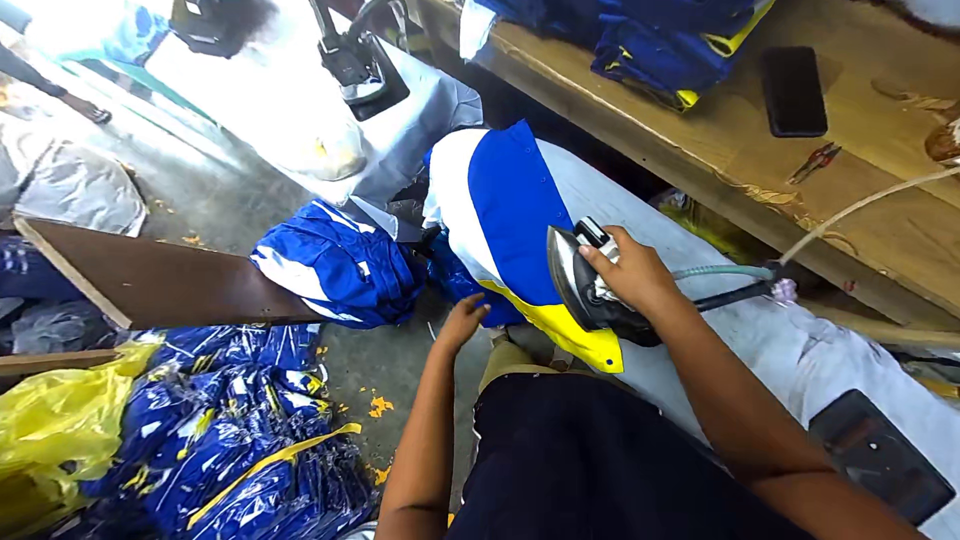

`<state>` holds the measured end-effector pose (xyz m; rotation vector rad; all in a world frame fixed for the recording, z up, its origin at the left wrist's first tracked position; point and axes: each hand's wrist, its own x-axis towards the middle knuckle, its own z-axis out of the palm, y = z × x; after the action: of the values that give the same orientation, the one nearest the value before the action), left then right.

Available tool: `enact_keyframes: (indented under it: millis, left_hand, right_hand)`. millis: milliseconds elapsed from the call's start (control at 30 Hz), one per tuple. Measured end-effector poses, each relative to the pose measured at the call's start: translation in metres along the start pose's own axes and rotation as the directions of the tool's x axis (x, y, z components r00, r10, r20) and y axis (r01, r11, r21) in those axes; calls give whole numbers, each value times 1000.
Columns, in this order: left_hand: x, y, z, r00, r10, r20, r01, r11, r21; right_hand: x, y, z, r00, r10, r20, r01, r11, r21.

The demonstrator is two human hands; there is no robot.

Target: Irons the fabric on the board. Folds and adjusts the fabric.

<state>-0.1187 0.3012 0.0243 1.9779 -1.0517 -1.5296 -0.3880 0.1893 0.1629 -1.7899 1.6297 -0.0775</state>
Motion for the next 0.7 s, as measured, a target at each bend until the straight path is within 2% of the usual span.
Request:
enact_keyframes:
  millis: [100,267,433,533,700]
  left_hand:
    - [31,-7,-37,990,60,-124,-65,997,-31]
    - [103,5,-92,935,303,-182,-279,949,144]
    - [154,24,-126,962,240,-129,-200,944,262]
    - [161,28,-136,964,245,-105,-201,928,314]
    - [156,39,-145,974,219,-56,-180,902,392]
  right_hand:
    - [27,-44,33,998,-56,27,56,998,-17]
    - [77,-106,88,990,-73,118,89,987,-135]
    - [114,-140,106,993,-5,119,30,977,-210]
    - [148,-153,96,998,59,25,-53,981,-187]
    - [228,-177,77,985,79,-152,-91,993,-73]
